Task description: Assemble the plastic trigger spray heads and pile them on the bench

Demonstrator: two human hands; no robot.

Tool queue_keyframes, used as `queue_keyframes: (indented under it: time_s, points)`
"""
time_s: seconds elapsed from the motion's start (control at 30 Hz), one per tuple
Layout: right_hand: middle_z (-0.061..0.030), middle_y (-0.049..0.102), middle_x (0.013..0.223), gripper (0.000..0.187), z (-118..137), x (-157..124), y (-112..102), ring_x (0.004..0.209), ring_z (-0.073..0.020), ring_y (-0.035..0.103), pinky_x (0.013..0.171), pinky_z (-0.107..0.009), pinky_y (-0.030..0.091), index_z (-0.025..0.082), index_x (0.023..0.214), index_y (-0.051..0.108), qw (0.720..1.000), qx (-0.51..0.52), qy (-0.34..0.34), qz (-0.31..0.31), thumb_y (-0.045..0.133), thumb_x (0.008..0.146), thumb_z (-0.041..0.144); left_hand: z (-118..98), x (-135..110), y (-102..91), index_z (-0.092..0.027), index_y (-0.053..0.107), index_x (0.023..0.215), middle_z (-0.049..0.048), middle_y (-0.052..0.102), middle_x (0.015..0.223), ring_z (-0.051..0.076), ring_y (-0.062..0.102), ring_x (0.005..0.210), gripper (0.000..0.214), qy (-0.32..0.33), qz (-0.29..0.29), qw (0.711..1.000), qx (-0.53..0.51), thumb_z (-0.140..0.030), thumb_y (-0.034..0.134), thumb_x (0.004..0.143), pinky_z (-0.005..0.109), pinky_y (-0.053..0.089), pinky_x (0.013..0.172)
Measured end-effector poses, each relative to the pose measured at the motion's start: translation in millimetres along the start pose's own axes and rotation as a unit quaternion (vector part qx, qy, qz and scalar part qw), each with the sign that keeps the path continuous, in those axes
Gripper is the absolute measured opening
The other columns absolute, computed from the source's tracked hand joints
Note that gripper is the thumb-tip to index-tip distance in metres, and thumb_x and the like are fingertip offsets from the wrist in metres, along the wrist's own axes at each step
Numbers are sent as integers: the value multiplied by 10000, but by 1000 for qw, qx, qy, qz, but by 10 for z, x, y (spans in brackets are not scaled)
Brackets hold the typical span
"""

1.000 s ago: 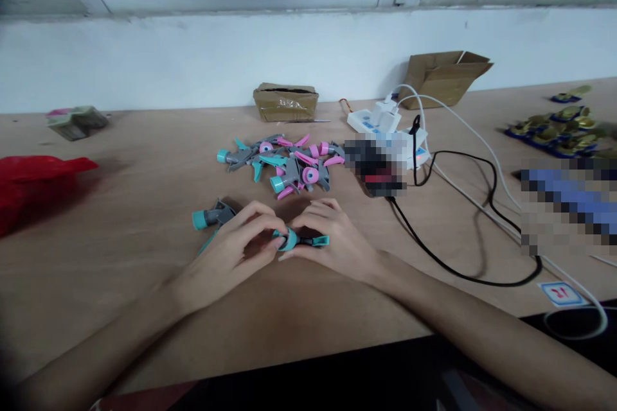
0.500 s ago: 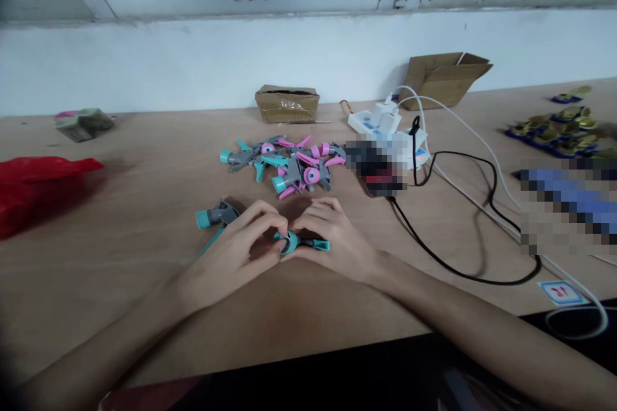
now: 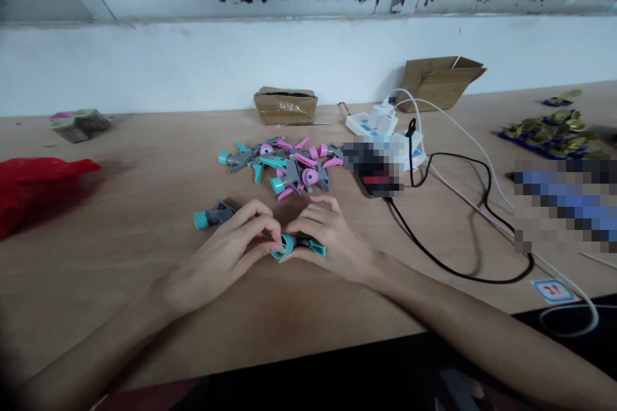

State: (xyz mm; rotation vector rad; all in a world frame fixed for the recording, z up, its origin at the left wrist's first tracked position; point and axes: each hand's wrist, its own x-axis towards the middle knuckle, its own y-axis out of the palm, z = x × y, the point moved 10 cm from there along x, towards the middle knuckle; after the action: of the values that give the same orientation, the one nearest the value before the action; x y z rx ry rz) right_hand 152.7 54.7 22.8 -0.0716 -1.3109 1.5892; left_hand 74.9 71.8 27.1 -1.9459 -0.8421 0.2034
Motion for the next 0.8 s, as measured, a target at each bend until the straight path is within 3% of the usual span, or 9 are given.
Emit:
queue_keyframes:
  time_s: [0.2,0.33,0.47,0.63,0.8]
  points:
    - [27,680,827,163,-100,15,-126,812,-130,615,980,-382,269,221,890,609,998,-45,26,-24,600,818,366,-82,-17,-203,-192,511,807,15,486,932,139,518,875,112,10,-52,998,20,-136,455,886,300,453,829]
    - [23,695,808,217,-271,20,-247,798,-149,627,923,-378,336,230,868,627,993,-42,88,-59,662,749,407,-84,-76,-454,-185,506,842,28,522,945,132,544,851,63,12,-156,988,17,-146,477,881,269,474,761]
    - [41,702,795,240,-195,25,-191,778,-140,634,944,-384,337,241,860,630,995,0,84,-58,696,710,416,-117,-184,-530,-187,544,855,5,586,857,118,566,766,58,46,-251,966,32,-129,548,849,247,477,678]
    - [36,703,781,219,-123,4,-145,763,-138,636,965,-402,325,229,837,624,995,33,76,-62,700,716,394,-309,-207,-362,-185,616,876,5,629,808,132,559,777,132,136,-235,961,49,-72,593,810,271,474,702]
    - [27,709,798,197,-166,-20,-182,747,-138,641,962,-411,329,229,857,630,994,35,70,-75,678,742,381,-263,-154,-306,-212,640,850,-4,637,816,128,561,779,120,108,-196,975,10,-111,578,832,272,478,707]
